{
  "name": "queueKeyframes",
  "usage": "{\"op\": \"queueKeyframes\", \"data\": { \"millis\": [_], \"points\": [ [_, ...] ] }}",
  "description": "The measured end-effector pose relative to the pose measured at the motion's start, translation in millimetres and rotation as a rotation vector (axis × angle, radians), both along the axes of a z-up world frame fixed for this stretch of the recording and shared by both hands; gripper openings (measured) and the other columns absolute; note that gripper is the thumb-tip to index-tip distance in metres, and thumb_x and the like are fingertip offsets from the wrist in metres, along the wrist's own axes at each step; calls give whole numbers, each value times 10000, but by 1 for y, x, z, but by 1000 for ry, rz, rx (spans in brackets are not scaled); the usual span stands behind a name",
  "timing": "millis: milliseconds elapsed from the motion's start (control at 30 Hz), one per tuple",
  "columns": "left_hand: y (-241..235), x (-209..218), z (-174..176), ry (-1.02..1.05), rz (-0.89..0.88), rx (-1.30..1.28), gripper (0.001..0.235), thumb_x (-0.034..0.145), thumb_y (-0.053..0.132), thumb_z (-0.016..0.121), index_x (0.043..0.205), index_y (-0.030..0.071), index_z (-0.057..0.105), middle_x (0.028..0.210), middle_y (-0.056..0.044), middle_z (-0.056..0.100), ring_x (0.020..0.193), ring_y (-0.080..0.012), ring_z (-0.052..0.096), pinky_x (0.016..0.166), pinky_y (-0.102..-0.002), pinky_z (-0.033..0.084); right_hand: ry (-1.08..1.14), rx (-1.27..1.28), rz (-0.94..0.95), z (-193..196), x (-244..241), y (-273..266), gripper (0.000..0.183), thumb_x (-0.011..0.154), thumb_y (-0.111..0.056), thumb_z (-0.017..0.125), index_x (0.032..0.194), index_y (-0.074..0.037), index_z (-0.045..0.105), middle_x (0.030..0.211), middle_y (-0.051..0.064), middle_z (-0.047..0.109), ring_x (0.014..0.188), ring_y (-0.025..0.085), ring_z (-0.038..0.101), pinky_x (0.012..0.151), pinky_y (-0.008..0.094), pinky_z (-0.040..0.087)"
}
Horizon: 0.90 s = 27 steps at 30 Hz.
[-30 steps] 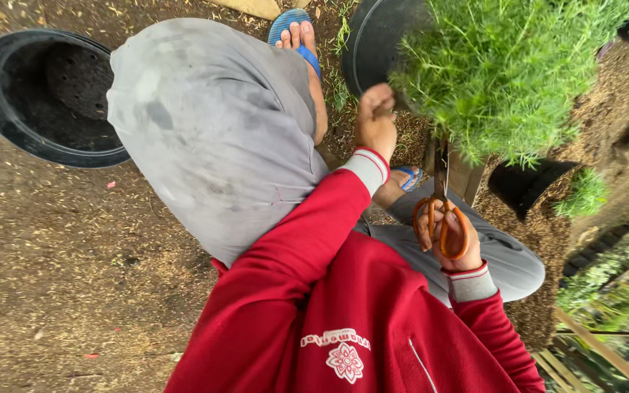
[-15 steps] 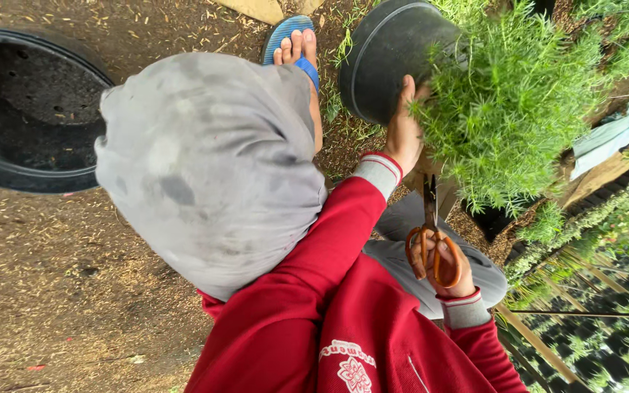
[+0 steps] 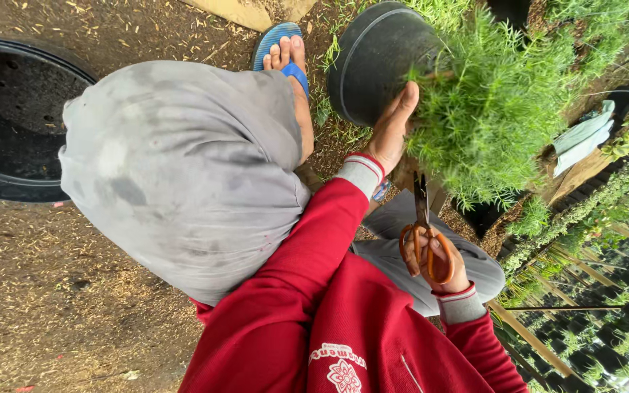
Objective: The person squats on the ground and uses orange-handled scissors to trim the tops of small green plants in black pots. The person cuts the foliage into small bunches and places them into a square container filled with soil.
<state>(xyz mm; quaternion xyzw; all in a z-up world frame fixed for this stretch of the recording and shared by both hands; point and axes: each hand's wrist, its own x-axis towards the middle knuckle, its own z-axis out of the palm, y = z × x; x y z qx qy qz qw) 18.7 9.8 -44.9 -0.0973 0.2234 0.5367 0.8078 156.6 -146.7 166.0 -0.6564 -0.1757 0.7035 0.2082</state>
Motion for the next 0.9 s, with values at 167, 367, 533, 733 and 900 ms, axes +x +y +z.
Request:
{"op": "queueKeyframes", "data": {
  "millis": [167, 367, 533, 733, 900],
  "points": [
    [-3, 1, -8, -254, 182, 8, 739, 1088, 508, 358, 1616, -8, 325, 1660, -173, 388, 1544, -259, 368, 1280, -375, 269, -8, 20, -12, 4, 4, -2, 466, 1015, -316, 630, 1232, 82, 524, 999, 216, 677, 618, 244, 606, 531, 317, 475],
    [-12, -15, -23, 273, 192, 316, 560, 1039, 116, 340, 1578, 3, 442, 1596, -167, 519, 1491, -276, 488, 1268, -386, 353, 60, 63, -38, 9, 12, -2, 509, 989, -324, 631, 1328, 42, 532, 1043, 226, 684, 640, 276, 623, 555, 347, 491],
    [-17, -39, -33, 1076, -146, 568, 741, 818, -97, 473, 1537, 81, 477, 1552, -151, 507, 1443, -325, 486, 1202, -410, 362, 80, 65, 5, 9, 10, -4, 530, 974, -339, 611, 1346, 27, 517, 1071, 217, 678, 729, 297, 637, 620, 377, 516],
    [-19, -56, -27, 1300, -319, 718, 822, 756, 215, 864, 1443, 24, 454, 1595, -193, 399, 1493, -340, 376, 1224, -403, 326, 16, 115, 262, 8, 8, 6, 595, 1012, -402, 626, 1367, 62, 514, 964, 194, 656, 765, 253, 628, 687, 326, 521],
    [-19, -49, -9, 1160, -354, 681, 1221, 614, 455, 994, 1500, 15, 279, 1575, -257, 301, 1451, -356, 327, 1160, -402, 335, 49, 161, 287, 7, 15, 23, 572, 1036, -405, 651, 1317, 67, 487, 984, 210, 647, 809, 254, 633, 688, 331, 529]
  ]
}}
